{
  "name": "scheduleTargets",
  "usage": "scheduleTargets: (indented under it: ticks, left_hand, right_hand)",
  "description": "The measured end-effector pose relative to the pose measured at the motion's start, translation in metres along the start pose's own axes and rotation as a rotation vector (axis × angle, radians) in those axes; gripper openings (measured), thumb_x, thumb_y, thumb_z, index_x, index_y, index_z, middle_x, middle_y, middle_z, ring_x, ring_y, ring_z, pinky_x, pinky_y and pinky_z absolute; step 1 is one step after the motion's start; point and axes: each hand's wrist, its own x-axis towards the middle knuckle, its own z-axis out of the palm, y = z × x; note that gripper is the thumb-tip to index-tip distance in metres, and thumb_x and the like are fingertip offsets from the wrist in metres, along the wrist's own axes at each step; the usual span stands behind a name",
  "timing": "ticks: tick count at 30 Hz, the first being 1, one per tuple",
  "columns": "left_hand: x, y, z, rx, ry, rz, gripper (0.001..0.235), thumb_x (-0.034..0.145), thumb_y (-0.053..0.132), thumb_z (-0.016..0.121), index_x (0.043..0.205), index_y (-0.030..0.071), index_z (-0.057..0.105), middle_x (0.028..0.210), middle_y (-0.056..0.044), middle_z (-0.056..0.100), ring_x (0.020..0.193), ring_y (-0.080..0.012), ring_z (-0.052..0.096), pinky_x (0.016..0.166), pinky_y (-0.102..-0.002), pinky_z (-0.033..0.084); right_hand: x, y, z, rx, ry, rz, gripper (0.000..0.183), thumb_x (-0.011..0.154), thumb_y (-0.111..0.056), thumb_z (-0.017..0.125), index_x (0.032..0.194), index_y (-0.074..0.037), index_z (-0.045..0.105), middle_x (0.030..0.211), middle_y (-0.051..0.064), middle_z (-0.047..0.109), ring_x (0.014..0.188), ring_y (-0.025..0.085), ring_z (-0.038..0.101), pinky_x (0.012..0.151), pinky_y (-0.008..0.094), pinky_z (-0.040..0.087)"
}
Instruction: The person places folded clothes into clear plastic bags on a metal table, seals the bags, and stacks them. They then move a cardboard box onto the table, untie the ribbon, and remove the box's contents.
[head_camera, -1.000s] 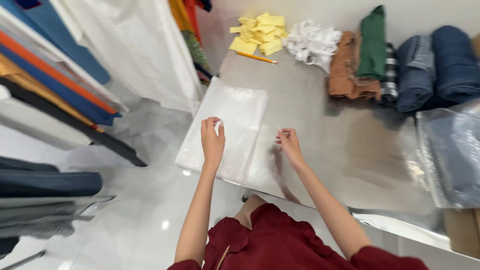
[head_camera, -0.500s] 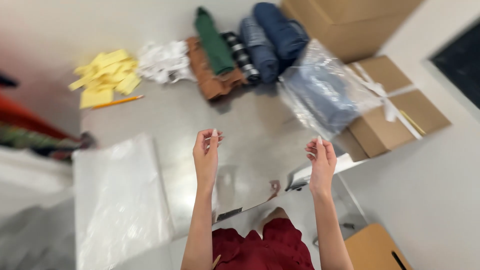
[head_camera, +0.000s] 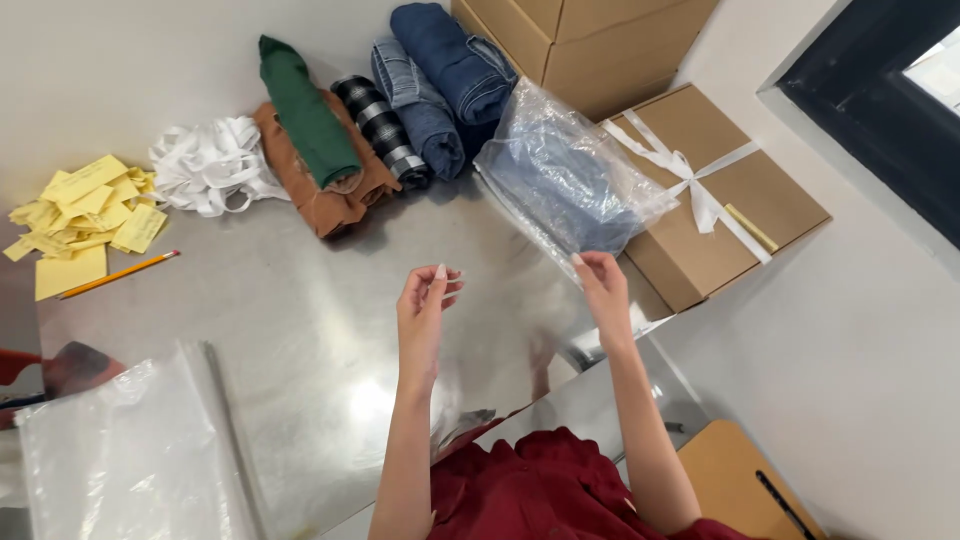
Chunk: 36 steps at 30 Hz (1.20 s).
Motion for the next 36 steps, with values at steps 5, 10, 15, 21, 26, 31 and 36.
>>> scheduleTargets:
  ticks: [5,10,15,21,26,31,36]
  left_hand:
    - [0.012,-0.015,0.049,0.008,0.007,-0.035,0.017,0.103,0.027,0.058,0.103,0.011,0.064,0.105,-0.006,0.071,0.101,-0.0172,0.068,0.091,-0.030,0.052]
    - [0.029,-0.034,0.084,0.021,0.040,-0.083,0.018,0.103,0.026,0.059,0.103,0.010,0.066,0.106,-0.009,0.072,0.101,-0.0196,0.069,0.093,-0.034,0.053]
    - [0.067,-0.083,0.121,0.054,0.089,-0.102,0.023,0.102,0.029,0.060,0.111,0.009,0.066,0.112,-0.011,0.072,0.105,-0.0210,0.067,0.091,-0.035,0.052]
    - [0.186,-0.243,0.173,0.113,0.002,-0.365,0.071,0.099,0.043,0.067,0.150,0.000,0.041,0.138,-0.023,0.057,0.129,-0.0317,0.059,0.098,-0.043,0.055]
    - [0.213,-0.287,0.192,-0.188,0.070,-0.374,0.049,0.100,0.029,0.062,0.131,-0.007,0.051,0.094,-0.006,0.061,0.074,-0.0139,0.065,0.061,-0.026,0.059]
    - [0.181,-0.271,0.156,-0.364,0.099,-0.426,0.028,0.091,0.031,0.074,0.095,0.005,0.063,0.077,0.003,0.050,0.065,-0.0120,0.057,0.052,-0.023,0.046]
    - [0.141,-0.244,0.111,-0.354,0.169,-0.267,0.046,0.090,0.040,0.078,0.104,-0.004,0.071,0.089,-0.016,0.071,0.080,-0.0245,0.071,0.067,-0.043,0.058]
  right_hand:
    - [0.087,-0.025,-0.009,-0.453,-0.025,-0.483,0.035,0.089,-0.027,0.080,0.118,-0.016,0.065,0.122,0.009,0.062,0.117,0.029,0.060,0.097,0.041,0.050]
    - [0.187,-0.023,-0.014,-0.956,-0.080,-0.497,0.074,0.083,-0.032,0.077,0.145,-0.012,0.041,0.147,0.018,0.042,0.140,0.040,0.040,0.113,0.055,0.037]
    - [0.258,-0.002,-0.021,-1.135,-0.291,-0.278,0.090,0.078,-0.051,0.081,0.143,-0.003,0.040,0.134,0.026,0.057,0.129,0.044,0.055,0.107,0.057,0.040]
    - [0.278,0.027,-0.018,-0.791,-0.505,-0.276,0.077,0.076,-0.053,0.084,0.127,-0.002,0.057,0.121,0.033,0.066,0.118,0.051,0.062,0.098,0.057,0.051]
    - [0.229,0.007,-0.012,-0.707,-0.600,-0.241,0.070,0.076,-0.050,0.083,0.125,-0.013,0.048,0.124,0.026,0.066,0.120,0.047,0.062,0.100,0.054,0.051]
    - [0.174,-0.020,-0.003,-0.558,-0.727,-0.109,0.074,0.072,-0.051,0.085,0.124,-0.017,0.046,0.126,0.028,0.064,0.121,0.045,0.062,0.100,0.051,0.051]
    - [0.128,0.005,0.025,-0.260,-0.780,-0.031,0.041,0.086,-0.034,0.075,0.118,-0.013,0.061,0.124,0.027,0.065,0.113,0.037,0.067,0.095,0.047,0.052]
